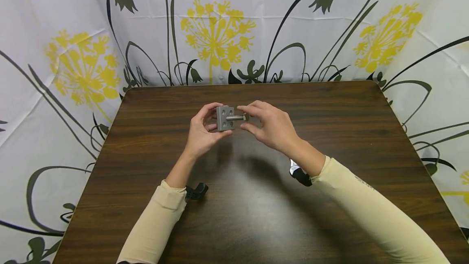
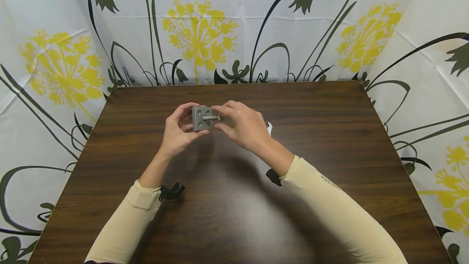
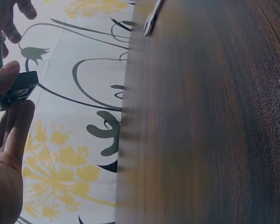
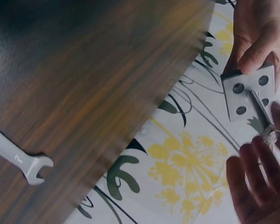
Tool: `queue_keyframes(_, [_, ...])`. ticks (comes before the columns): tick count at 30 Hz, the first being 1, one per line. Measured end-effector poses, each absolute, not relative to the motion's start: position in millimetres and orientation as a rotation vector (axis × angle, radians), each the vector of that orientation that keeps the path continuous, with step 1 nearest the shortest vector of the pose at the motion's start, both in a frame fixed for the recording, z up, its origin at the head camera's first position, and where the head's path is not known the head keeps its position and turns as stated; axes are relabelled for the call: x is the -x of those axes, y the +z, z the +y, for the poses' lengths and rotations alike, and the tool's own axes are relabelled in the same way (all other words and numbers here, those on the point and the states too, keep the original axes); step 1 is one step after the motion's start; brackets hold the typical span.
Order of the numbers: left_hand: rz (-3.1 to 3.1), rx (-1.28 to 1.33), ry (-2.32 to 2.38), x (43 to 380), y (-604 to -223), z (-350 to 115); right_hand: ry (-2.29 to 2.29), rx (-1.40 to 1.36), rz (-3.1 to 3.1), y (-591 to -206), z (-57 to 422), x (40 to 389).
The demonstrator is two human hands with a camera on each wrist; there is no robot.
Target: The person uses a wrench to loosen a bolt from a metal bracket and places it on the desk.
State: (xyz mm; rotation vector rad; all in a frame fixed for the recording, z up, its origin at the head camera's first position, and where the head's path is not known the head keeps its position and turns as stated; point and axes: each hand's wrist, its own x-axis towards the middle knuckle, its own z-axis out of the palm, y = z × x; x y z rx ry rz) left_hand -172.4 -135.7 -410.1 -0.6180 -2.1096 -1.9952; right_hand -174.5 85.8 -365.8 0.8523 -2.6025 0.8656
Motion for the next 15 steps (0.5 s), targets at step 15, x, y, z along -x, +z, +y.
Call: queue_keyframes(15, [-2.093, 0.625, -1.995, 183.3, -430.0, -141.9, 0.909, -0.738, -2.637, -366.0, 84.9, 175.0])
